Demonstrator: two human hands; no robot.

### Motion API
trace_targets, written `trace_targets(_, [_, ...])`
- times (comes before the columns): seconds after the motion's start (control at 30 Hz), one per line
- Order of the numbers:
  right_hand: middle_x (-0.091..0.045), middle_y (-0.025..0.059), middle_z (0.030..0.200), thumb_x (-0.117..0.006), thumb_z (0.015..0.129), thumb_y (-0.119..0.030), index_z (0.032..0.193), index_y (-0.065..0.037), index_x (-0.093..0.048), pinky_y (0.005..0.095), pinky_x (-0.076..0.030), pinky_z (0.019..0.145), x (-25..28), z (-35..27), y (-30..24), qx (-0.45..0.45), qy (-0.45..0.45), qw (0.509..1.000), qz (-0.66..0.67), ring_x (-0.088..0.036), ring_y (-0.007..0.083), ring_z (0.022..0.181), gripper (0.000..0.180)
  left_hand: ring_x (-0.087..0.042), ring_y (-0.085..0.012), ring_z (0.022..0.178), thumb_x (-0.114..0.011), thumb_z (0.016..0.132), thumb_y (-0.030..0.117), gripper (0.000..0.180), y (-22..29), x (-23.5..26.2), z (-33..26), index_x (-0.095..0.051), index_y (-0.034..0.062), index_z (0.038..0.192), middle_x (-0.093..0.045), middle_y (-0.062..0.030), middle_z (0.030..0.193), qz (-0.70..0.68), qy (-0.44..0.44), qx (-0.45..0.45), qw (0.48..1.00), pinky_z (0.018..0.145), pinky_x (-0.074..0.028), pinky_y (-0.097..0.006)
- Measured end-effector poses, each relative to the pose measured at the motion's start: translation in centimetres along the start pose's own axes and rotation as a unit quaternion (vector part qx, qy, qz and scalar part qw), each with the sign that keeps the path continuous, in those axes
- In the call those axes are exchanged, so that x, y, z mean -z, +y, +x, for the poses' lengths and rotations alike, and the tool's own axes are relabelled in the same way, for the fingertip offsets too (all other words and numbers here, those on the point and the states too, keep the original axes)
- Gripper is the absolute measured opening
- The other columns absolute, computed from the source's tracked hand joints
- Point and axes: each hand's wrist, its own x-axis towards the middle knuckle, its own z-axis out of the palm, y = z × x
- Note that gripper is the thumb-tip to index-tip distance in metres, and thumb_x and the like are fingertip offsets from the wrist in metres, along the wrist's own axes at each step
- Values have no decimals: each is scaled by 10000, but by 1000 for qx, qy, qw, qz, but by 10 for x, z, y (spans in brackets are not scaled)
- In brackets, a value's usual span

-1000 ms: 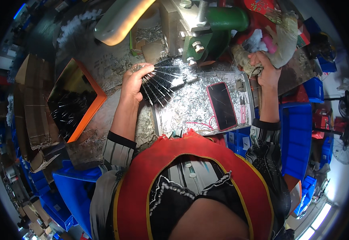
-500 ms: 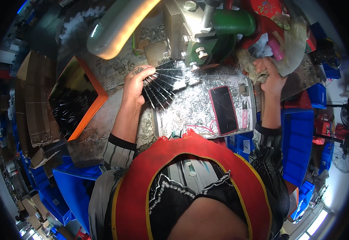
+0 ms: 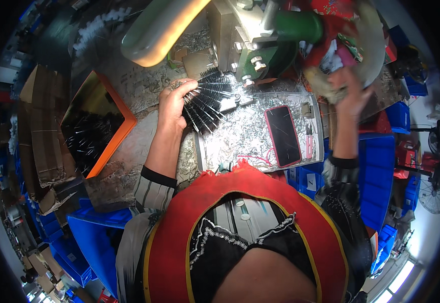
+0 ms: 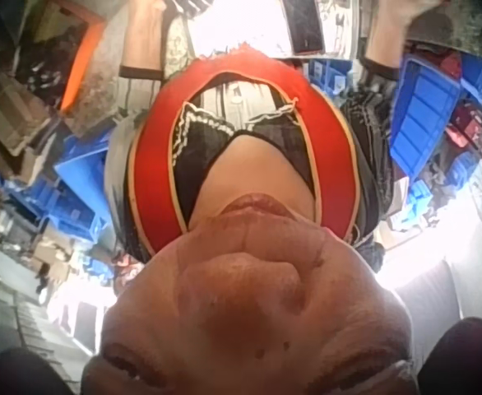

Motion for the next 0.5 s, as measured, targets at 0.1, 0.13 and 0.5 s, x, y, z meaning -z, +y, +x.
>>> trace_targets(0.1, [-558,145,668,-530,791,-30,841,51,-600,364,-479,630,-18,-21,8,92,25,970,-223,-553,239,559,118,-612,-160,654,-651,711,11,167,3,-6,-3,-595,-12,866,-623,-93,762,16,-4,-17,1000,588,-509,-272])
trace_targets(0.13, [-561,150,666,-535,788,-30,832,56,-601,362,-481,626,-15,-16,16,44,2,991,-130,-562,243,567,116,-612,-156,657,-656,712,10,186,7,-8,-3,-591,-11,885,-623,-92,773,42,-42,-12,998,588,-510,-269])
trace_targets(0.5, [-539,100,535,-587,732,-90,702,28,-603,293,-442,513,-6,46,-52,-253,9,967,15,-536,190,479,123,-616,-159,737,-668,705,7,314,11,3,0,-563,-13,1001,-626,-95,861,50,-80,-7,995,687,-518,-267])
